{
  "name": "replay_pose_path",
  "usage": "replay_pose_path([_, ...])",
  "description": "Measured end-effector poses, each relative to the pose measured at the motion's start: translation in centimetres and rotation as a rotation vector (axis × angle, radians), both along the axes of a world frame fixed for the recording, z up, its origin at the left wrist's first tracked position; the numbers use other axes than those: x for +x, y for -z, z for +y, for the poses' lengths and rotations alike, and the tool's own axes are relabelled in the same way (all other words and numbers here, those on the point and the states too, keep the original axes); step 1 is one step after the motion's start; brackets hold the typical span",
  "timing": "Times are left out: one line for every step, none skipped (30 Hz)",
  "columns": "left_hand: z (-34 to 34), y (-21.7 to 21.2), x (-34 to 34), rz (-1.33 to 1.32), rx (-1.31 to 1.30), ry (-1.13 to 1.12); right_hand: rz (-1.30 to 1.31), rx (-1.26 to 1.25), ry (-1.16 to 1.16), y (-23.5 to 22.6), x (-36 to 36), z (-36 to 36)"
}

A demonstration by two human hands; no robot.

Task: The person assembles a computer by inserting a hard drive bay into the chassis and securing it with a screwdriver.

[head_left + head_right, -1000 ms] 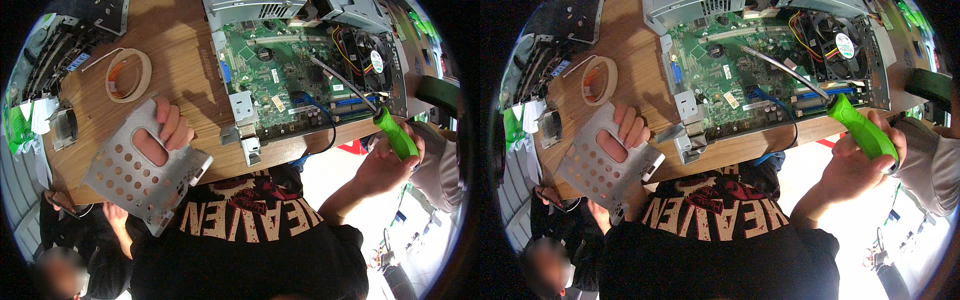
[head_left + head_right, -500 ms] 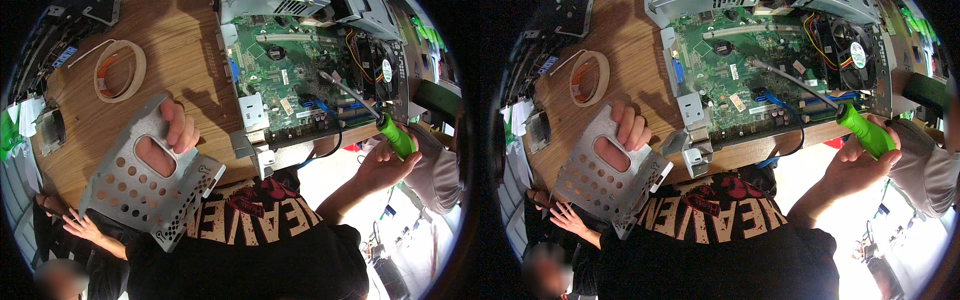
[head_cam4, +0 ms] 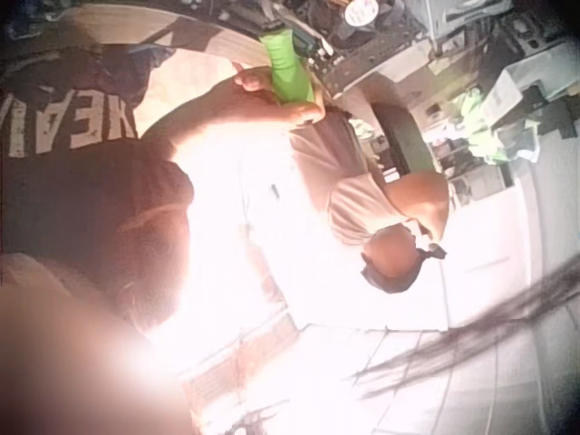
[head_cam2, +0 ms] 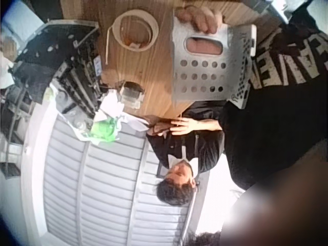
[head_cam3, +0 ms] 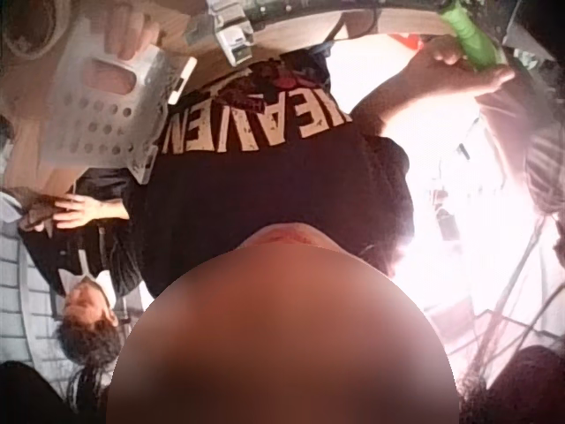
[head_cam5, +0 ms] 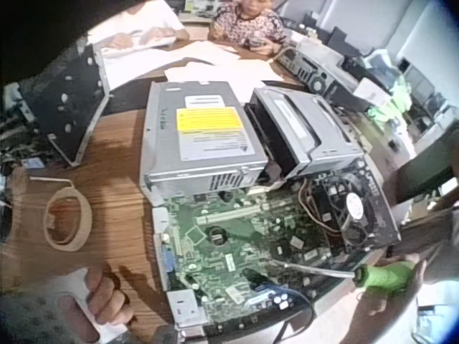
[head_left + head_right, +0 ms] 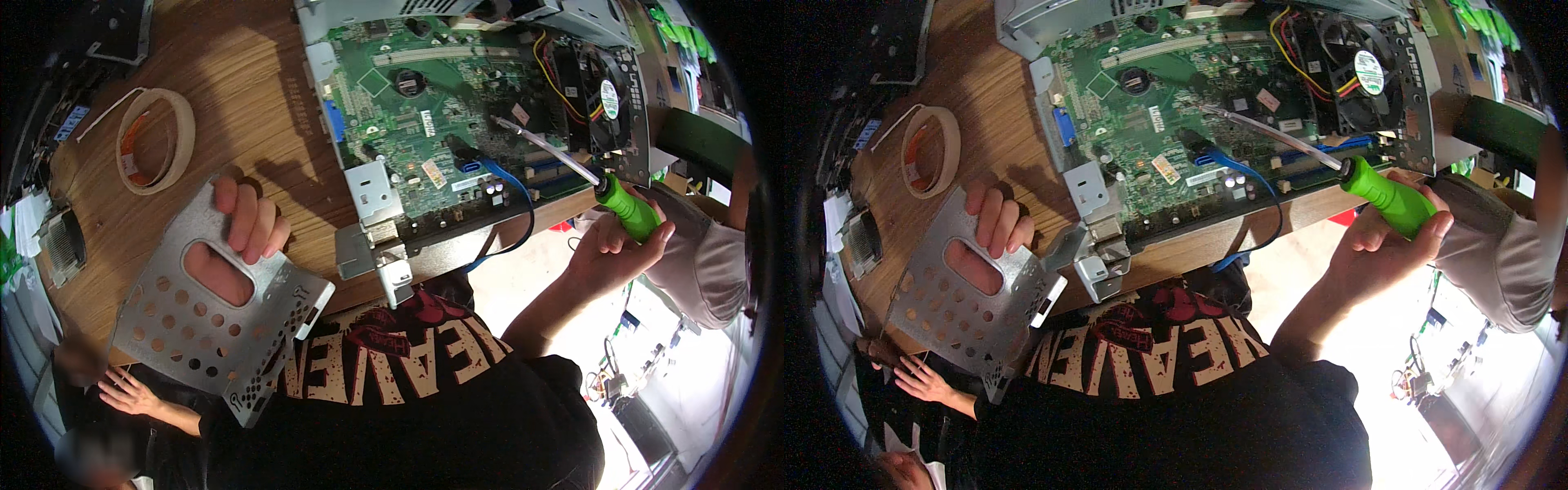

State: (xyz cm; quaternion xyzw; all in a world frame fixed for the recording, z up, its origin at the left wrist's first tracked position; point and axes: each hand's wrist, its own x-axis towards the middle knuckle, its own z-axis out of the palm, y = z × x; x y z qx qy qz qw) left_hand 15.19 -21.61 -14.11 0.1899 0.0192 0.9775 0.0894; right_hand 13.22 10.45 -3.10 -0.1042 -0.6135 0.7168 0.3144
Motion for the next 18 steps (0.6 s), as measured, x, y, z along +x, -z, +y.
replay_pose_path([0.1, 0.6, -0.2, 0.074, 0.062, 0.012, 0.021, -0.049, -0.028, -0.1, 0.0, -0.1])
replay_pose_path([0.2, 1.4, -0.4, 0.148, 0.123, 0.023, 0.022, -0.057, -0.042, -0.1, 0.0, -0.1])
replay_pose_path([0.2, 1.8, 0.4, 0.083, 0.127, -0.047, 0.011, -0.042, -0.062, -0.2, 0.0, -0.1])
replay_pose_path([0.3, 2.3, 1.1, 0.017, 0.126, -0.117, 0.004, -0.049, -0.051, -0.1, 0.1, -0.1])
replay_pose_path([0.5, 2.8, 1.3, 0.023, 0.159, -0.098, 0.015, -0.08, -0.054, -0.2, 0.1, 0.0])
replay_pose_path([0.7, 3.0, 1.6, 0.029, 0.191, -0.08, 0.021, -0.119, -0.047, -0.1, 0.1, 0.0])
replay_pose_path([1.0, 2.8, 1.6, 0.035, 0.223, -0.064, -0.009, -0.086, -0.03, -0.1, 0.2, 0.2])
replay_pose_path([1.2, 2.4, 1.5, 0.043, 0.255, -0.044, -0.011, -0.073, -0.019, -0.1, 0.2, 0.3])
replay_pose_path([1.4, 1.7, 1.1, 0.052, 0.289, -0.022, 0.011, -0.068, -0.036, -0.1, 0.3, 0.6])
replay_pose_path([1.6, 0.8, 0.5, 0.063, 0.326, 0.003, -0.003, -0.063, -0.026, -0.1, 0.3, 0.9])
replay_pose_path([1.7, -0.3, 0.1, 0.002, 0.165, 0.029, 0.006, -0.065, -0.047, -0.2, 0.3, 1.4])
replay_pose_path([1.3, -1.7, -0.2, -0.058, 0.005, 0.056, 0.017, -0.096, -0.054, -0.3, 0.3, 1.7])
replay_pose_path([1.0, -2.8, -0.3, -0.115, -0.157, 0.084, 0.026, -0.058, -0.077, -0.5, 0.5, 2.1])
replay_pose_path([0.1, -4.0, -0.2, -0.384, -0.328, 0.234, 0.039, -0.051, -0.087, -0.6, 0.7, 2.3])
replay_pose_path([0.1, -4.4, -0.2, -0.368, -0.355, 0.218, 0.063, -0.056, -0.101, -0.7, 0.8, 2.6])
replay_pose_path([-0.3, -4.5, 0.1, -0.351, -0.382, 0.2, 0.092, -0.069, -0.056, -0.8, 1.0, 2.6])
replay_pose_path([-0.5, -4.5, 0.1, -0.334, -0.409, 0.182, 0.102, -0.038, -0.095, -0.9, 1.1, 3.0])
replay_pose_path([-0.8, -3.8, 0.7, -0.189, -0.282, -0.001, 0.115, -0.04, -0.098, -0.5, 1.5, 2.4])
